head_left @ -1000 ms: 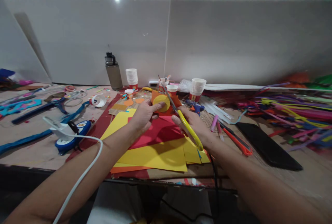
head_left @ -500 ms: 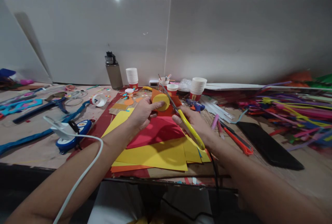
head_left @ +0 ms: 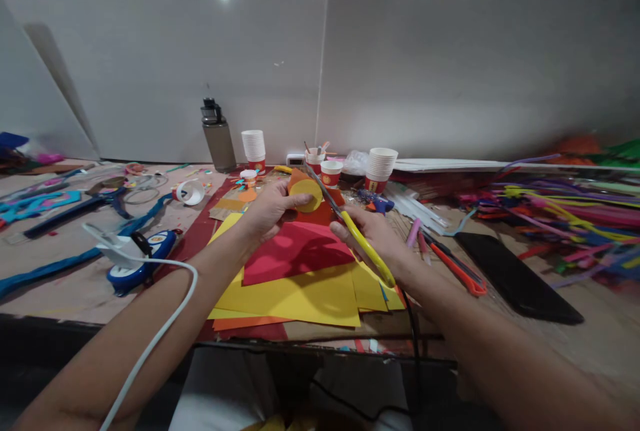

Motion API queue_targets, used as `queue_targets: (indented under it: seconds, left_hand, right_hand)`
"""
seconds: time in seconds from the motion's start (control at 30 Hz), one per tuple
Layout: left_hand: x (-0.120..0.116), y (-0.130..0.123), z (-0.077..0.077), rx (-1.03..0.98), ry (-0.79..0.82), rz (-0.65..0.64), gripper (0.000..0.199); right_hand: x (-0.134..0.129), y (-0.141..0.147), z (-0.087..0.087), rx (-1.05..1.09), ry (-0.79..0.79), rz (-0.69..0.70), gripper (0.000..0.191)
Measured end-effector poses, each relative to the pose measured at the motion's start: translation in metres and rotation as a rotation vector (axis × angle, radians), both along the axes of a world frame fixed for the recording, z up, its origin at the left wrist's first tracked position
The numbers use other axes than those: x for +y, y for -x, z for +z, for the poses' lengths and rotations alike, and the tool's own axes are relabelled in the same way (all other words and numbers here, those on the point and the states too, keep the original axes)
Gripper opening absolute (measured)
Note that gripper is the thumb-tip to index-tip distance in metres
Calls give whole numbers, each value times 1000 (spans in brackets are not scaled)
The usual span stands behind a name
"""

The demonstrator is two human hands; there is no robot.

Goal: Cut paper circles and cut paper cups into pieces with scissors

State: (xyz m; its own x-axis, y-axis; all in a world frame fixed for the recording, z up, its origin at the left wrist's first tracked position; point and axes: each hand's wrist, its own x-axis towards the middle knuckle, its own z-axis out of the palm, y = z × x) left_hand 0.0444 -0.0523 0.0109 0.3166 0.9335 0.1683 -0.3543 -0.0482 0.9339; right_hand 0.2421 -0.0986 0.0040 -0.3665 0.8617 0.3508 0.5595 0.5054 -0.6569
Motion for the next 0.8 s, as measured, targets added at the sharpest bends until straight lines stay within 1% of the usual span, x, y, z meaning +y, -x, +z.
queue_targets:
  seconds: [0.1,0.2,0.37,0.5,0.67,0.8]
  left_hand:
    - [1,2,1,21,-9,-28,24]
    - [2,3,0,47,-30,-17,24]
    - [5,4,-5,136,-41,16,26]
    - [6,6,-5,159,-40,-1,24]
    - [8,10,-5,227,-64,-19,23]
    - [9,12,-3,270,-85,-27,22]
  right_hand:
    - [1,-1,0,-24,14,8,34]
    - [2,-3,0,-51,24,18,33]
    - [5,-4,0,13,28,122,29]
    - [5,-5,-1,-13,11,86,29]
    - [5,-6,-2,-26,28,94,32]
    - [4,-6,-2,-73,27,63,33]
